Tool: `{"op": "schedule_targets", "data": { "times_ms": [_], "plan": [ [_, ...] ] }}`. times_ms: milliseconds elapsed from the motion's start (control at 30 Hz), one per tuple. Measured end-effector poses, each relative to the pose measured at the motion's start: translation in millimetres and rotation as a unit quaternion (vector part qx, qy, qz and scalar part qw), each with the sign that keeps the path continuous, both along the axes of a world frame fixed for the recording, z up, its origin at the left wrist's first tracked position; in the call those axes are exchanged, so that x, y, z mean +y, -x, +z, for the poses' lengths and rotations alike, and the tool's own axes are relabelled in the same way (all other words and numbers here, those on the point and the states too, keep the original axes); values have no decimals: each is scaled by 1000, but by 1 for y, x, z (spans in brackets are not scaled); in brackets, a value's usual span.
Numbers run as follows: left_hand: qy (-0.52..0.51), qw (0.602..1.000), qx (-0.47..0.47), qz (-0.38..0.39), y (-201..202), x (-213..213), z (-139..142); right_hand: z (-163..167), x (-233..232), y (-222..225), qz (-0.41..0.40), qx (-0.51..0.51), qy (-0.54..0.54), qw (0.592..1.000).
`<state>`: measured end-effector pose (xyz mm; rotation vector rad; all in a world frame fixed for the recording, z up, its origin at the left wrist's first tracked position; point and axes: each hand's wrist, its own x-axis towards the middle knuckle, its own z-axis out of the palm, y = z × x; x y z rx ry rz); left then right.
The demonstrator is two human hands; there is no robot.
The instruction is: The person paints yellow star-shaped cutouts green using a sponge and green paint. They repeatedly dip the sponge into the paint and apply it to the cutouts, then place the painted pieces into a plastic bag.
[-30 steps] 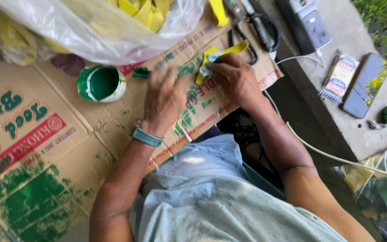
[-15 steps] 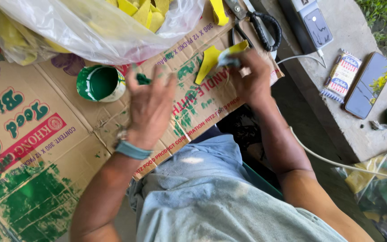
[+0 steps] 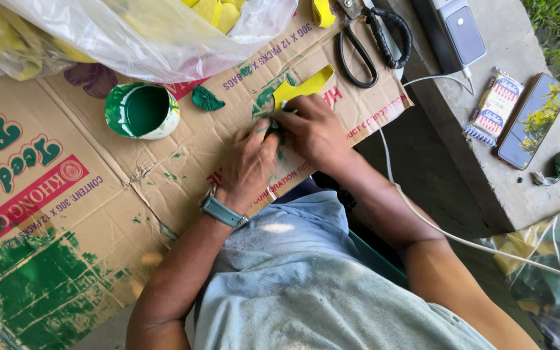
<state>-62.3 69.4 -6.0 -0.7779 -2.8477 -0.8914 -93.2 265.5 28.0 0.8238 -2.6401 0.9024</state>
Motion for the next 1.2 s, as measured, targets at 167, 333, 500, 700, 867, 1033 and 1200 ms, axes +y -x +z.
{"op": "schedule_targets", "data": {
  "times_ms": [167, 333, 500, 700, 867, 1033, 1200],
  "plan": [
    [24, 996, 83, -5, 4, 2, 5, 5, 5, 49, -66, 30, -40, 997],
    [56, 994, 87, 22, 3, 3, 10, 17, 8, 38, -71, 22, -13, 997],
    [45, 996, 72, 13, 6, 2, 20, 21, 22, 39, -68, 38, -41, 996],
    [48, 994, 95, 5, 4, 3, 21, 9, 31, 43, -76, 53, -36, 995],
    [30, 998, 59, -5, 11, 3, 15, 19, 44, 48, -137, 43, -55, 988],
    [36, 998, 48, 3, 21, 1, 4, 17, 5, 34, -29, 15, -34, 999],
    [18, 999, 37, -19, 24, -1, 12, 11, 10, 76, -86, 49, -64, 993]
  ]
}}
